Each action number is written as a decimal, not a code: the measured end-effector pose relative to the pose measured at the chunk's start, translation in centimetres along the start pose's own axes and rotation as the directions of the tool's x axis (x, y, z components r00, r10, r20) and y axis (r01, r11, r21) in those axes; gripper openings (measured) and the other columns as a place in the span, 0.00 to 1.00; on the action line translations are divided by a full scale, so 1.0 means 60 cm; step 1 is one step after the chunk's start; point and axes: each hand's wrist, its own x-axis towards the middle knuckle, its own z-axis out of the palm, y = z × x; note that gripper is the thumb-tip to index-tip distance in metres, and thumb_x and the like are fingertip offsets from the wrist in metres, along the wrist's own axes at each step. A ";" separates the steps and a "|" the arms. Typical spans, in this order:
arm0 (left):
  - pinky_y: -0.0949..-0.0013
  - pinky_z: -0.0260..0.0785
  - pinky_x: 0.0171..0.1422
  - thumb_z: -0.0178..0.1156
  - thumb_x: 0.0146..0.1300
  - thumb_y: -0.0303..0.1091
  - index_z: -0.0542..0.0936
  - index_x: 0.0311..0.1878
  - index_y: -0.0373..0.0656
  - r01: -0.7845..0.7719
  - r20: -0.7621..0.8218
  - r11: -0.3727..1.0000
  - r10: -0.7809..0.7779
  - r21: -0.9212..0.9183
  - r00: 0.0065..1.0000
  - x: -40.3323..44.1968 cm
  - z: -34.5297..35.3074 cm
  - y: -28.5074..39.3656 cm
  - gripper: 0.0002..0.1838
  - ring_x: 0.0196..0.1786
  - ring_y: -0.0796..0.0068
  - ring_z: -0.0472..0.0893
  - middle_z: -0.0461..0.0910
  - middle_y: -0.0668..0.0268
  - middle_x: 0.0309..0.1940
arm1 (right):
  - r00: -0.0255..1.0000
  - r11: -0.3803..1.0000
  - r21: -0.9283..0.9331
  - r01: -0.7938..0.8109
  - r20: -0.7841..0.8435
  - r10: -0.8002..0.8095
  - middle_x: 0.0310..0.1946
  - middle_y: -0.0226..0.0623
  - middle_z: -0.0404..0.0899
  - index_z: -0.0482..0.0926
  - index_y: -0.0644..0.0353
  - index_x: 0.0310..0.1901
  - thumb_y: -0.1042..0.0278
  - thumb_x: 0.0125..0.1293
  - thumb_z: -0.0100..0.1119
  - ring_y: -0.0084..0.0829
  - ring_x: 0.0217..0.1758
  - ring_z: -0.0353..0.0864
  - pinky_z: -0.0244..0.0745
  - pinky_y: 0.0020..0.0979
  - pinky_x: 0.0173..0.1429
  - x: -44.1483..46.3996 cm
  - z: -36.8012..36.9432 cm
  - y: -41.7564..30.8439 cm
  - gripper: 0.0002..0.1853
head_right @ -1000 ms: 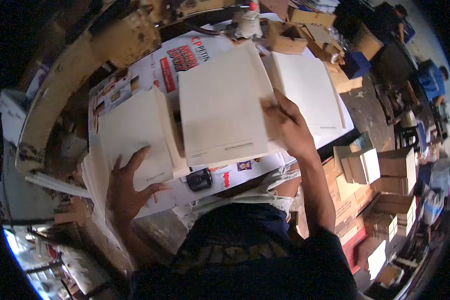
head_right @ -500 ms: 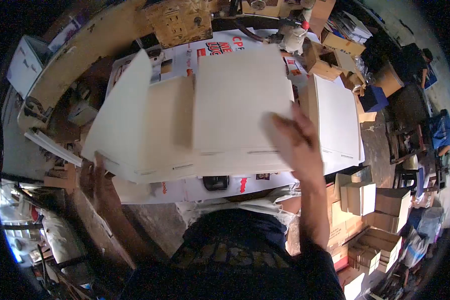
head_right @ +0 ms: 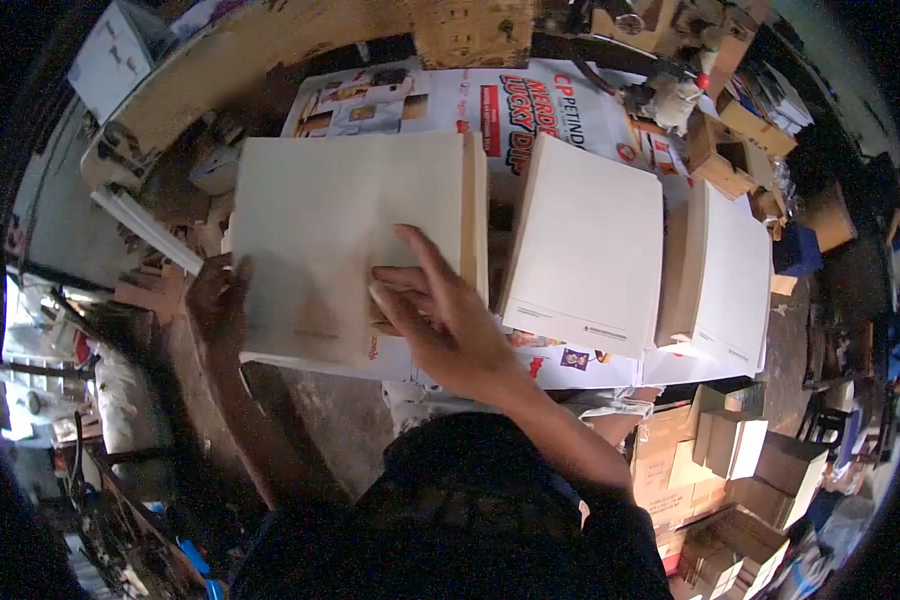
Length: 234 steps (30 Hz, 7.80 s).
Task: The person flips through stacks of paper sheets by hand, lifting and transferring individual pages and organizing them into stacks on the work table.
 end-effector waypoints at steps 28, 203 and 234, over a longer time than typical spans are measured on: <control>0.54 0.59 0.67 0.50 0.57 0.71 0.57 0.72 0.42 0.043 0.070 0.902 -0.080 0.429 0.994 0.058 -0.002 -0.256 0.49 0.63 0.43 0.68 0.69 0.41 0.58 | 0.946 0.701 -0.635 0.324 0.199 -0.257 0.62 0.67 0.54 0.43 0.76 0.68 0.64 0.67 0.54 0.63 0.68 0.53 0.40 0.59 0.72 -0.020 0.183 0.235 0.39; 0.57 0.55 0.66 0.64 0.43 0.34 0.58 0.68 0.31 -0.499 0.180 0.796 0.577 -0.344 0.796 -0.116 0.115 0.243 0.46 0.62 0.61 0.65 0.64 0.50 0.61 | 0.942 0.963 0.214 0.161 -0.324 -0.086 0.57 0.35 0.70 0.59 0.62 0.68 0.45 0.71 0.46 0.22 0.56 0.67 0.64 0.22 0.55 -0.142 -0.159 -0.049 0.33; 0.55 0.65 0.58 0.75 0.45 0.44 0.73 0.47 0.40 -0.692 0.831 0.687 0.505 -0.221 0.235 -0.202 0.386 0.418 0.30 0.52 0.46 0.76 0.78 0.52 0.47 | 0.224 0.983 -0.181 -0.011 -0.959 -0.174 0.58 0.49 0.73 0.64 0.70 0.64 0.66 0.62 0.63 0.34 0.56 0.75 0.70 0.30 0.59 -0.429 -0.503 -0.068 0.32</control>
